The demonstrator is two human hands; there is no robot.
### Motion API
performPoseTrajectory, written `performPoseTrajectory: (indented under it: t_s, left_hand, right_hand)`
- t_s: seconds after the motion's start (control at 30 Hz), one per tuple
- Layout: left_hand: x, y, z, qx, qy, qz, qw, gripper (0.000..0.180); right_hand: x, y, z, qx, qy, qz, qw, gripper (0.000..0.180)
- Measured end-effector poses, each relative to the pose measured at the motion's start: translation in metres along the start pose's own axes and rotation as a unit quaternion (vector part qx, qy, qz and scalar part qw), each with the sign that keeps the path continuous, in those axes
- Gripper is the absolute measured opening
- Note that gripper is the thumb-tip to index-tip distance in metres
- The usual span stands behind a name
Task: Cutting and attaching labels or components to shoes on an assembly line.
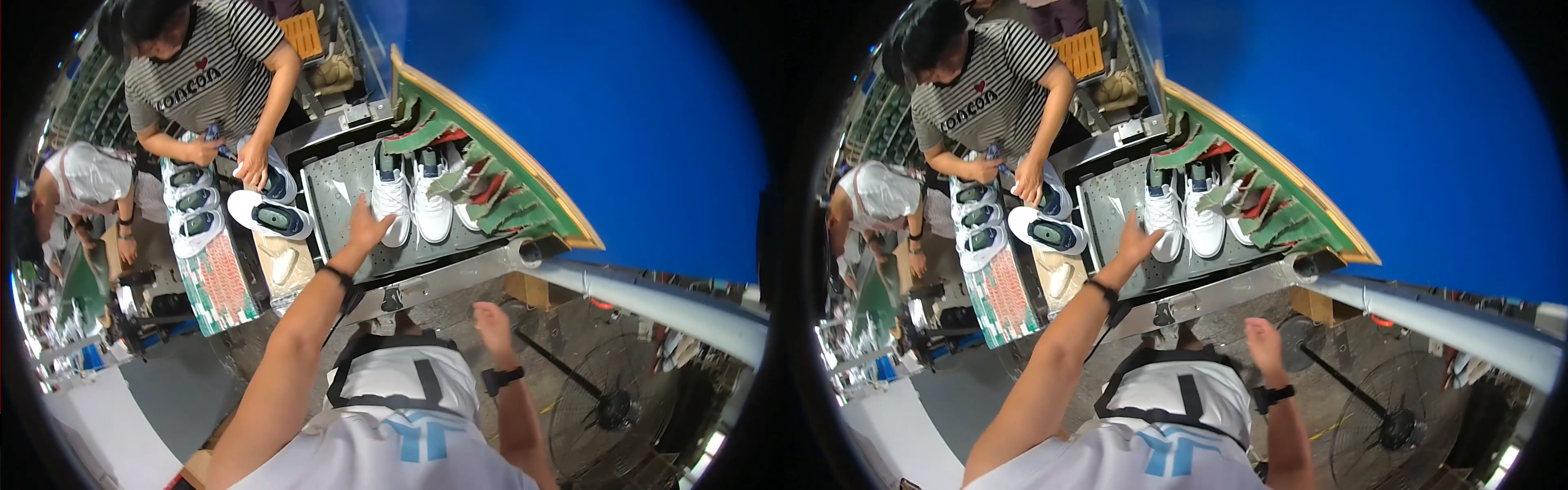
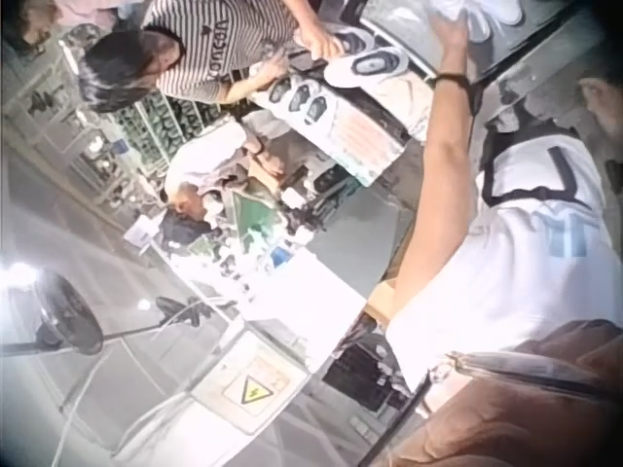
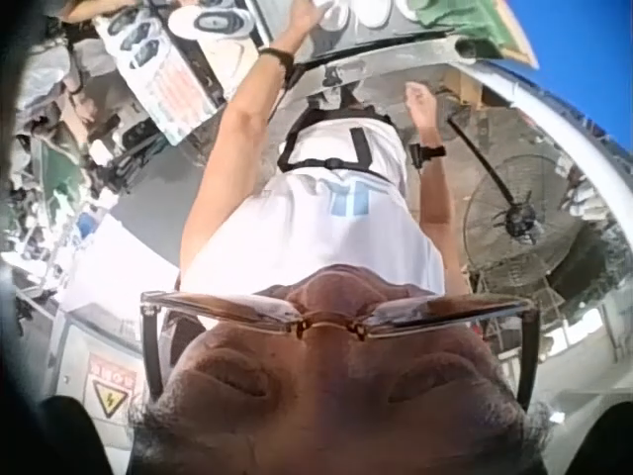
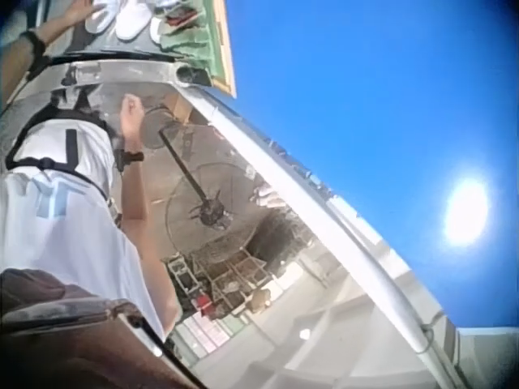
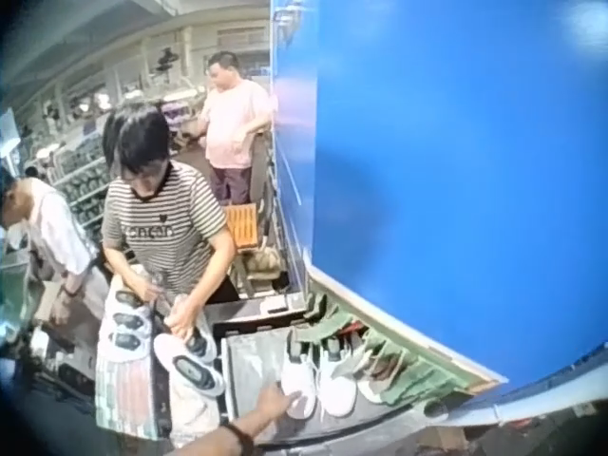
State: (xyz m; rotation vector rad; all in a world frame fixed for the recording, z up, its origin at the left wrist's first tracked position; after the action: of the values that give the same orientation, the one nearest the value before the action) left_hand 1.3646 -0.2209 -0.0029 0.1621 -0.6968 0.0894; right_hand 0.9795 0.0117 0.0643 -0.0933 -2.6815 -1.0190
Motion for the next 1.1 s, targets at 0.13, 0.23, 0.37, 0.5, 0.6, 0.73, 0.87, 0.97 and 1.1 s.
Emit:
performPoseTrajectory:
  t_s: [0.13,0.23,0.37,0.5,0.6,0.73,0.87,0.97,1.1]
  left_hand:
    - [-0.029,-0.043,0.050,0.030,0.087,0.071,0.993,0.092]
    - [-0.020,-0.045,0.034,0.033,0.164,0.079,0.983,0.090]
    - [0.023,-0.038,0.021,0.122,0.349,-0.051,0.928,0.076]
    - [0.068,0.060,0.030,0.220,0.470,-0.121,0.847,0.068]
    - [0.097,0.154,0.030,0.189,0.465,-0.129,0.855,0.076]
    - [0.166,0.234,0.032,0.240,0.369,-0.083,0.894,0.085]
    - [0.191,0.238,0.013,0.186,0.184,-0.065,0.963,0.088]
    - [0.187,0.215,0.028,0.022,0.065,-0.105,0.992,0.088]
    - [0.156,0.208,0.027,-0.145,0.001,-0.178,0.973,0.092]
  right_hand:
    - [-0.075,-0.020,-0.097,0.139,0.148,0.029,0.979,0.027]
    - [-0.106,-0.073,-0.149,0.234,0.253,0.035,0.938,0.052]
    - [-0.144,-0.162,-0.195,0.325,0.306,0.056,0.893,0.092]
    - [-0.151,-0.235,-0.216,0.302,0.279,0.154,0.898,0.110]
    - [-0.146,-0.243,-0.209,0.221,0.242,0.220,0.919,0.091]
    - [-0.146,-0.260,-0.221,0.211,0.182,0.107,0.954,0.072]
    - [-0.127,-0.234,-0.210,0.043,-0.186,-0.112,0.975,0.048]
    - [-0.094,-0.154,-0.191,-0.016,-0.284,-0.147,0.947,0.045]
    - [-0.045,-0.057,-0.143,0.004,-0.144,-0.078,0.986,0.047]
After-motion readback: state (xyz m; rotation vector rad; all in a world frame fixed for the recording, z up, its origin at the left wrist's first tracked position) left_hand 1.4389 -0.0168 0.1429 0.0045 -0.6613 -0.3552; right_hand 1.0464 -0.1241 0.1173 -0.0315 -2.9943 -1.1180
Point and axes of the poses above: each hand's wrist, its own y-axis away from the middle knuckle, its own x-axis out of the back of the hand, z = x × y, the point moved 4 cm from there along -y, towards the middle knuckle, and after that the axes turned 6 degrees about -x, right-handed, at the moved point
